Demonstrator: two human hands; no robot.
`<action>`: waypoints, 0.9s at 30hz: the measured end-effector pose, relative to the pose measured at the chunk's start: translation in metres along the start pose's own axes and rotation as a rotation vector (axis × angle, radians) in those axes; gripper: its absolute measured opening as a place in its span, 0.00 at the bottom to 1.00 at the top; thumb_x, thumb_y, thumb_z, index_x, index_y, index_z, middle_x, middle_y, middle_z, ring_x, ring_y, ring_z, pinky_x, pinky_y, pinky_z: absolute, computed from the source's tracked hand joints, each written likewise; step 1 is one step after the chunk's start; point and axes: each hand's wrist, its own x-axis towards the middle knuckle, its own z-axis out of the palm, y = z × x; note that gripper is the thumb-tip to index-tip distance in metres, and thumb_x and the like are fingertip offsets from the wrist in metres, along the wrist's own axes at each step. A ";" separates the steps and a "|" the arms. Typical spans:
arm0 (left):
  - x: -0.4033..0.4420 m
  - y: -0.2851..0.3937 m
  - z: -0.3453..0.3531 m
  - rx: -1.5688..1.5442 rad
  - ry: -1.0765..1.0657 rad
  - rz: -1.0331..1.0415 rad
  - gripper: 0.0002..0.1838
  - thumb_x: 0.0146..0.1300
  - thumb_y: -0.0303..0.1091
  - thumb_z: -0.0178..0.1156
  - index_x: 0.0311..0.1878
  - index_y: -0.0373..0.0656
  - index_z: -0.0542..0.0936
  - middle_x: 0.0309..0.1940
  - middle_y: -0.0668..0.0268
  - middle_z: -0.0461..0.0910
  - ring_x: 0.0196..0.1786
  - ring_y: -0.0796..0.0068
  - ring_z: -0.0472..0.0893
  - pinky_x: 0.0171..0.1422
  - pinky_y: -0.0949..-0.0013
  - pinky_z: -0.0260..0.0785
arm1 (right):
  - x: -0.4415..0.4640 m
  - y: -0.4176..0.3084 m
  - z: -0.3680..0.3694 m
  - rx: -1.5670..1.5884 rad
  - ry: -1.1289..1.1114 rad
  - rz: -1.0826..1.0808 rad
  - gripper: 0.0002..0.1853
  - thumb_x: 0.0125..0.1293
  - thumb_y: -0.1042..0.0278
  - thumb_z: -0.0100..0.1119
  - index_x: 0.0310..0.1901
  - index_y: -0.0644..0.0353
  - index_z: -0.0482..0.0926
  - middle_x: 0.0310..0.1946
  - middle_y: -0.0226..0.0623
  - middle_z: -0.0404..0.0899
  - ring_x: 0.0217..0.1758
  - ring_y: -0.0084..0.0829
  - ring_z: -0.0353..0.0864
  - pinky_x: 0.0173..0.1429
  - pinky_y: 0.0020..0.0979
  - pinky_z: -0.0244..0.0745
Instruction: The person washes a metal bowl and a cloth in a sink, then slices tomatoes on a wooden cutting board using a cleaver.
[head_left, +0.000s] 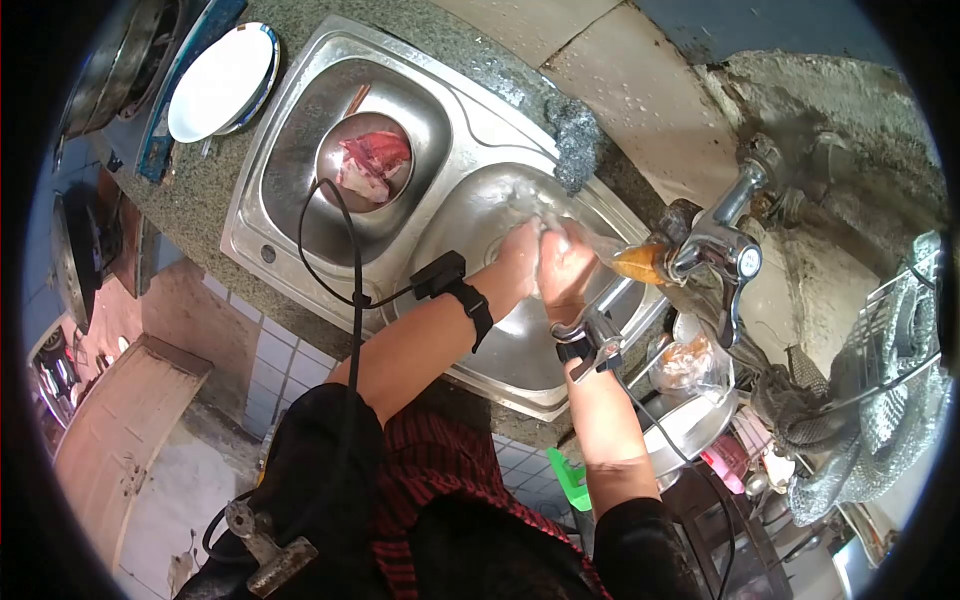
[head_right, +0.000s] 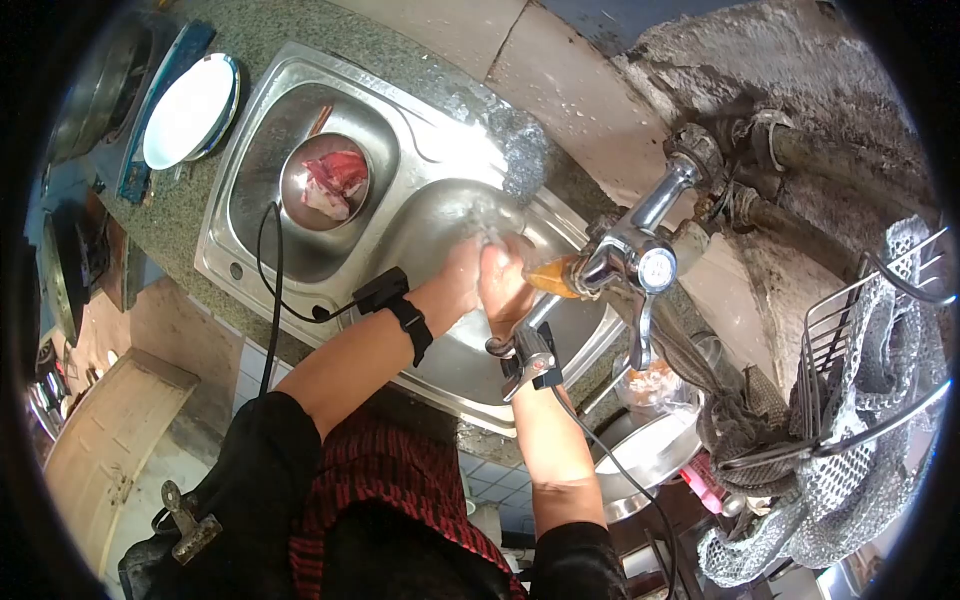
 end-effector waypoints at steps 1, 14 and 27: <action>-0.005 0.002 0.004 0.104 0.092 0.018 0.16 0.67 0.43 0.47 0.42 0.41 0.78 0.38 0.59 0.78 0.42 0.66 0.78 0.47 0.62 0.71 | -0.003 0.009 0.004 0.442 0.031 0.195 0.09 0.63 0.70 0.53 0.30 0.67 0.76 0.24 0.47 0.73 0.28 0.42 0.73 0.36 0.35 0.70; -0.027 0.078 -0.021 0.542 -0.500 0.437 0.20 0.64 0.34 0.55 0.58 0.37 0.72 0.48 0.60 0.77 0.51 0.72 0.77 0.53 0.70 0.71 | 0.007 0.040 -0.061 1.349 -0.616 0.740 0.29 0.68 0.61 0.56 0.66 0.65 0.61 0.55 0.38 0.72 0.54 0.34 0.76 0.60 0.34 0.73; -0.031 0.046 0.021 -0.156 -0.229 -0.291 0.33 0.60 0.66 0.52 0.43 0.41 0.78 0.31 0.64 0.77 0.31 0.70 0.77 0.38 0.66 0.71 | -0.009 0.001 -0.031 0.470 -0.364 0.102 0.16 0.56 0.69 0.63 0.46 0.60 0.74 0.44 0.36 0.77 0.47 0.34 0.77 0.52 0.31 0.72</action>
